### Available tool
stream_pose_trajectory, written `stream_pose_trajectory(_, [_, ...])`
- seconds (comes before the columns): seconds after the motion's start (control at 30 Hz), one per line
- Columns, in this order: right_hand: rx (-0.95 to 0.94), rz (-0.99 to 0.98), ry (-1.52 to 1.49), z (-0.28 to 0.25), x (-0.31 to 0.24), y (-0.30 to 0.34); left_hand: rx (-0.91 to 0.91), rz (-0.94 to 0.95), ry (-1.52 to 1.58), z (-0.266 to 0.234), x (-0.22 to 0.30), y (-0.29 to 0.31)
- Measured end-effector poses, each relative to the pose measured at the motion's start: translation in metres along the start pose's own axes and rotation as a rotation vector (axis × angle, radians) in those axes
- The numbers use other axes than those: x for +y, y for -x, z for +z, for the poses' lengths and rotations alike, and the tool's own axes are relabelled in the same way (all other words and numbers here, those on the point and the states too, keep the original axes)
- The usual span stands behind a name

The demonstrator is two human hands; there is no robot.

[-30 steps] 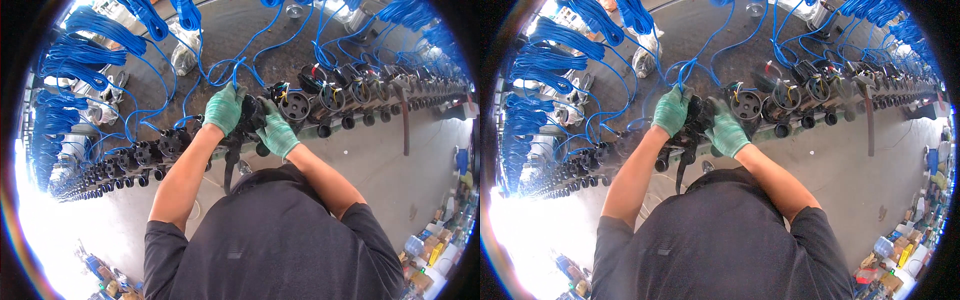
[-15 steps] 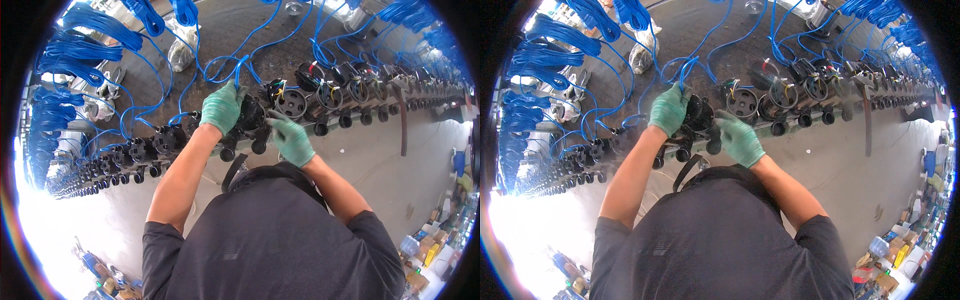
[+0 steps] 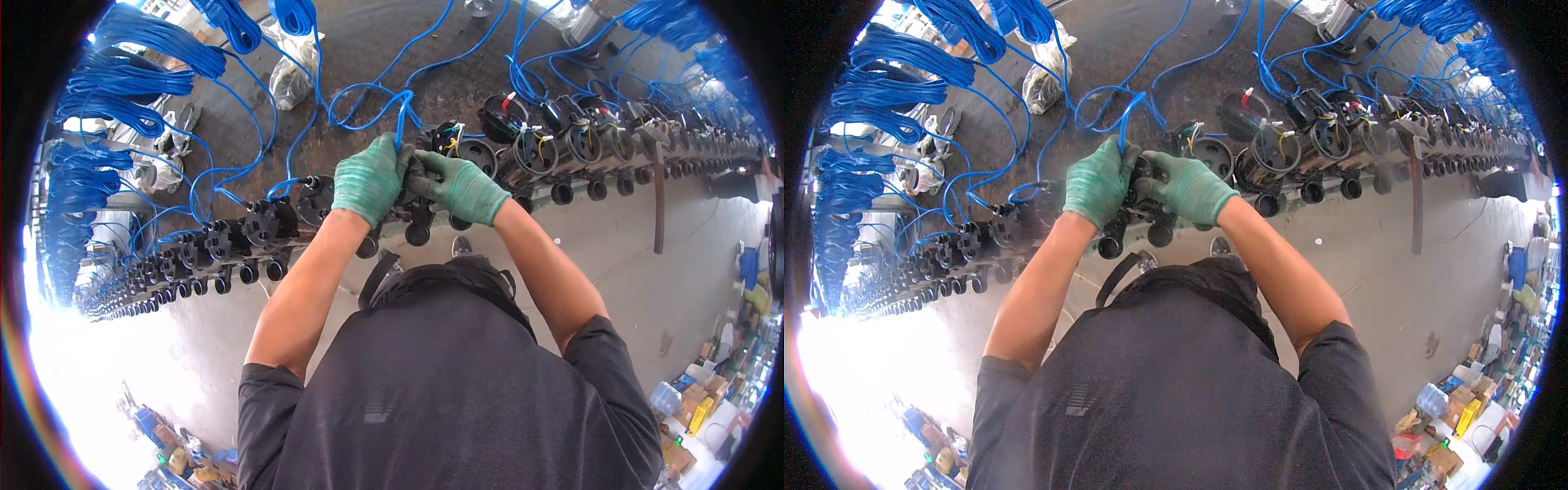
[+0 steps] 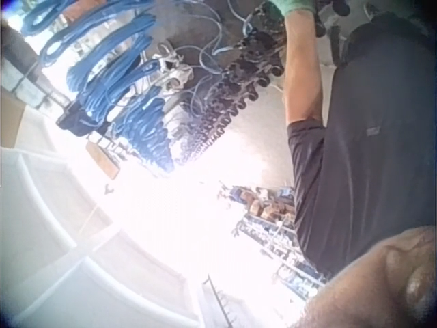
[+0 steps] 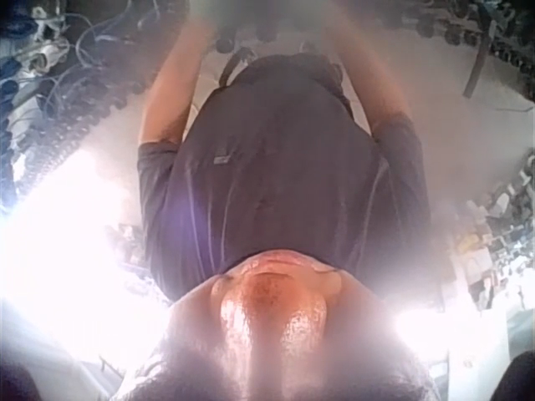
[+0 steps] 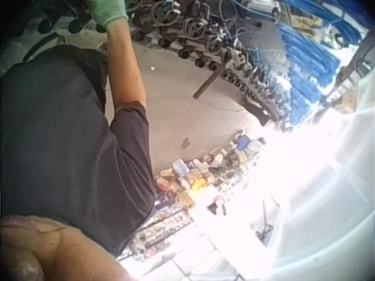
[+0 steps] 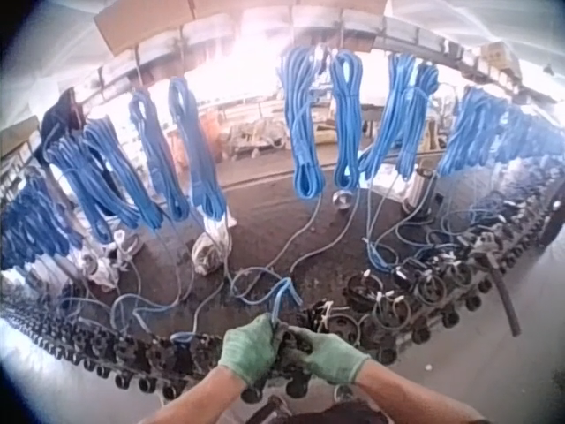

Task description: The person strikes the black covers of several motors on a production line using a hammer and organizes blue power cables.

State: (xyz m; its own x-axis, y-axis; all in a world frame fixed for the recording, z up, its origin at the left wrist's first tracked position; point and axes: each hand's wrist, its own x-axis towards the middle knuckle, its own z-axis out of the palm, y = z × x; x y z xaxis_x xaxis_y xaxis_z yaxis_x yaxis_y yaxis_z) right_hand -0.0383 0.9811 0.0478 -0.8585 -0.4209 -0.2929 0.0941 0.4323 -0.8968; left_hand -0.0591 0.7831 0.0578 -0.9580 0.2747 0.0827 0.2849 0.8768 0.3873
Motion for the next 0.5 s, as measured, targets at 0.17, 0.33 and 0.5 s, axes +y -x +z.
stream_pose_trajectory(0.17, [-0.010, 0.069, -0.172, 0.000, -0.001, -0.001, -0.039, -0.043, 0.059, -0.004, 0.006, -0.003])
stream_pose_trajectory(0.33, [-0.033, 0.043, -0.121, -0.002, 0.002, -0.004, -0.163, -0.272, 0.343, 0.005, 0.001, -0.006])
stream_pose_trajectory(0.5, [-0.007, -0.080, -0.075, -0.006, 0.000, -0.005, -0.124, -0.288, 0.396, 0.011, 0.003, -0.003])
